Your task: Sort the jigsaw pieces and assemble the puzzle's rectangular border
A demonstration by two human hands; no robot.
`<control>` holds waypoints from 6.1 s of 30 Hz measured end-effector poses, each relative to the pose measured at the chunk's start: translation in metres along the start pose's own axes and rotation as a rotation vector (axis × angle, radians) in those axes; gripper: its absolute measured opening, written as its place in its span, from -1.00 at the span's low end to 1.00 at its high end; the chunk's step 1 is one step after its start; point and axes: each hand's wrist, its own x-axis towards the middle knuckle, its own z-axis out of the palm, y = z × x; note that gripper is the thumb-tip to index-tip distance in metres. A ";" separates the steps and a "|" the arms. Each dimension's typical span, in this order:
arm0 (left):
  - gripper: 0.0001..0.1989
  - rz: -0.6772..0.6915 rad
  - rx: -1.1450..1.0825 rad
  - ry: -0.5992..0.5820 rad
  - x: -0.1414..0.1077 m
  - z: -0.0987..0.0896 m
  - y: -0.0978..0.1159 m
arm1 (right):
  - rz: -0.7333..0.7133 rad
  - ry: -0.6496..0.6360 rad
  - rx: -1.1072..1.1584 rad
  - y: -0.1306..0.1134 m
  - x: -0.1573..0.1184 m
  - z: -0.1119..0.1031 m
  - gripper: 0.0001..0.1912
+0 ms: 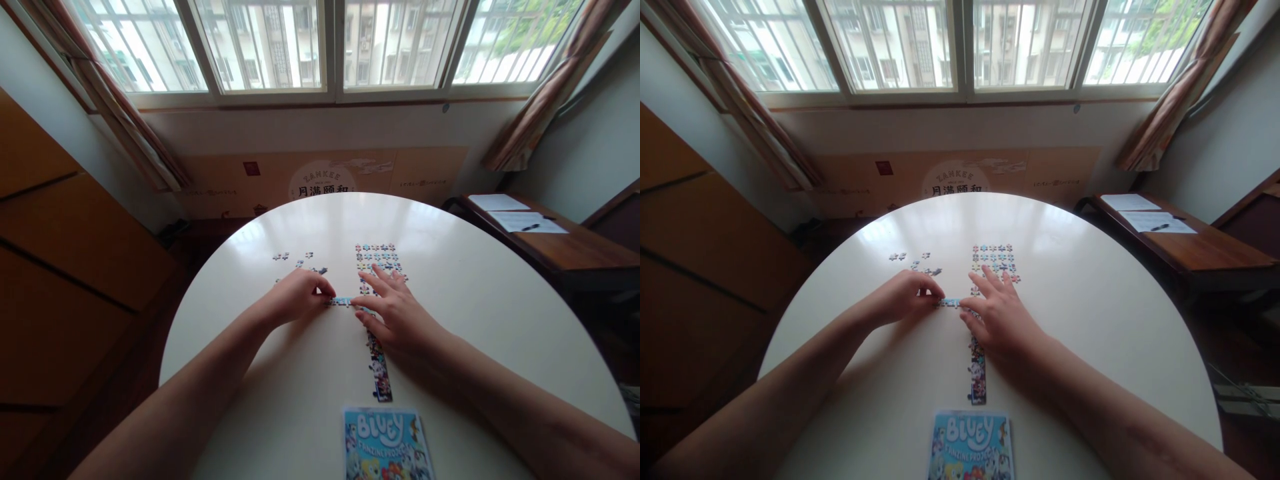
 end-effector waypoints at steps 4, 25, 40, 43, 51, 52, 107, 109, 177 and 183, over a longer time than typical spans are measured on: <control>-0.82 0.019 0.100 0.023 0.001 0.000 -0.001 | 0.001 -0.007 0.010 -0.001 0.000 -0.001 -0.76; -0.83 0.003 0.294 -0.001 -0.009 -0.007 0.011 | 0.007 -0.035 0.038 -0.002 0.001 -0.002 -0.75; -0.86 -0.012 0.308 0.006 -0.010 -0.007 0.018 | 0.004 -0.008 0.016 -0.002 0.000 0.001 -0.76; -0.87 0.032 0.256 0.084 -0.011 -0.011 0.012 | 0.012 0.040 0.018 -0.001 -0.001 0.000 -0.72; -0.87 0.043 0.350 0.303 -0.008 -0.007 0.001 | 0.050 0.177 0.005 0.017 -0.006 -0.015 -0.72; -0.81 0.057 0.391 0.335 -0.006 -0.003 0.000 | 0.055 0.177 -0.002 0.019 -0.007 -0.016 -0.71; -0.55 0.332 0.349 0.171 -0.003 0.004 0.004 | 0.054 0.107 0.067 0.021 -0.007 -0.013 -0.67; -0.53 0.341 0.312 0.292 -0.004 -0.003 0.004 | 0.051 0.198 0.149 0.022 -0.007 -0.021 -0.70; -0.81 -0.721 0.537 0.082 -0.028 -0.070 -0.028 | -0.272 0.362 0.495 0.016 -0.017 -0.037 -0.70; -0.84 -0.709 0.520 0.086 -0.029 -0.069 -0.029 | -0.275 0.375 0.509 0.012 -0.017 -0.040 -0.70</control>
